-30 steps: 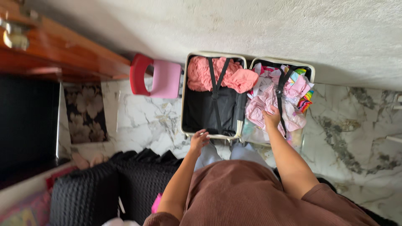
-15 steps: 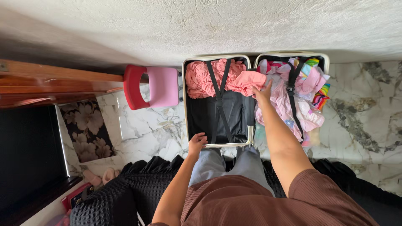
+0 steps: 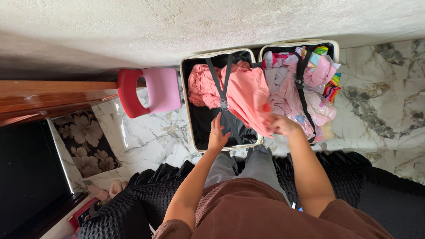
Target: The person removes several items of clothing and organized pouches from an open suitcase and places them onto a couch.
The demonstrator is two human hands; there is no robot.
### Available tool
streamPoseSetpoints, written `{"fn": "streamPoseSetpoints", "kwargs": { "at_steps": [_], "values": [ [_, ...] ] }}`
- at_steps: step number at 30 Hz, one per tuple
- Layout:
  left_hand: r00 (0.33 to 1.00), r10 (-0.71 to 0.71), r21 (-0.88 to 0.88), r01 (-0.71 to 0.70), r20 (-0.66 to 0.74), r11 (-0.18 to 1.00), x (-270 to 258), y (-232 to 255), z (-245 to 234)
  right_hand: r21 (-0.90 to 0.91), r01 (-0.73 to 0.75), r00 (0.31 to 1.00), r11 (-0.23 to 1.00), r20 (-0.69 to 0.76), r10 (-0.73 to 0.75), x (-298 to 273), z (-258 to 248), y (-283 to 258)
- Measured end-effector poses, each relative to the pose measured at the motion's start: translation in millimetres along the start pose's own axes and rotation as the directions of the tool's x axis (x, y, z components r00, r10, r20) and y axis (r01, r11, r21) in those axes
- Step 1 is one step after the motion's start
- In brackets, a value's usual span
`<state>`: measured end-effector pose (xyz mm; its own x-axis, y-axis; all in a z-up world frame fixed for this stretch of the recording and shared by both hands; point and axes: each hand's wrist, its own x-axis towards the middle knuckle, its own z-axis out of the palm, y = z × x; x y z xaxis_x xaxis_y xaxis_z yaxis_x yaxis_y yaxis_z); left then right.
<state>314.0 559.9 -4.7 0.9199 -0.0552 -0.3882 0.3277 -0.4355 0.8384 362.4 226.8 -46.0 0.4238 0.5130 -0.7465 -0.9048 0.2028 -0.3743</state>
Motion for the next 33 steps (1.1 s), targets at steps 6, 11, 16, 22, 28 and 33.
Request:
{"fn": "streamPoseSetpoints", "kwargs": {
  "at_steps": [6,11,16,22,28,33],
  "values": [
    [0.984,0.176,0.077,-0.179,0.038,0.981,22.6,39.2,17.8,-0.105,0.179,0.984,0.978,0.034,-0.176,-84.1,29.2,-35.3],
    [0.984,0.145,0.095,-0.155,0.108,0.983,27.3,48.0,34.1,-0.340,0.329,0.942,0.881,0.050,-0.333,-138.3,55.1,-79.1],
    [0.934,0.355,0.086,-0.358,0.040,0.930,44.0,30.3,78.6,-0.619,0.406,0.869,0.672,0.034,-0.494,-190.1,65.2,-106.1],
    [0.957,0.074,-0.220,-0.011,0.279,0.975,87.9,47.7,123.6,-0.904,0.267,0.775,0.333,-0.004,-0.632,-245.5,54.0,-120.5],
    [0.778,0.574,-0.007,-0.595,-0.255,0.804,78.6,185.5,47.5,-0.998,0.067,0.684,0.017,0.034,-0.728,-268.7,52.5,-130.4],
    [0.559,0.827,-0.218,-0.816,-0.061,0.535,37.7,279.7,48.7,-0.993,-0.003,0.619,-0.120,0.093,-0.780,-257.6,73.0,-131.5]
  ]
}}
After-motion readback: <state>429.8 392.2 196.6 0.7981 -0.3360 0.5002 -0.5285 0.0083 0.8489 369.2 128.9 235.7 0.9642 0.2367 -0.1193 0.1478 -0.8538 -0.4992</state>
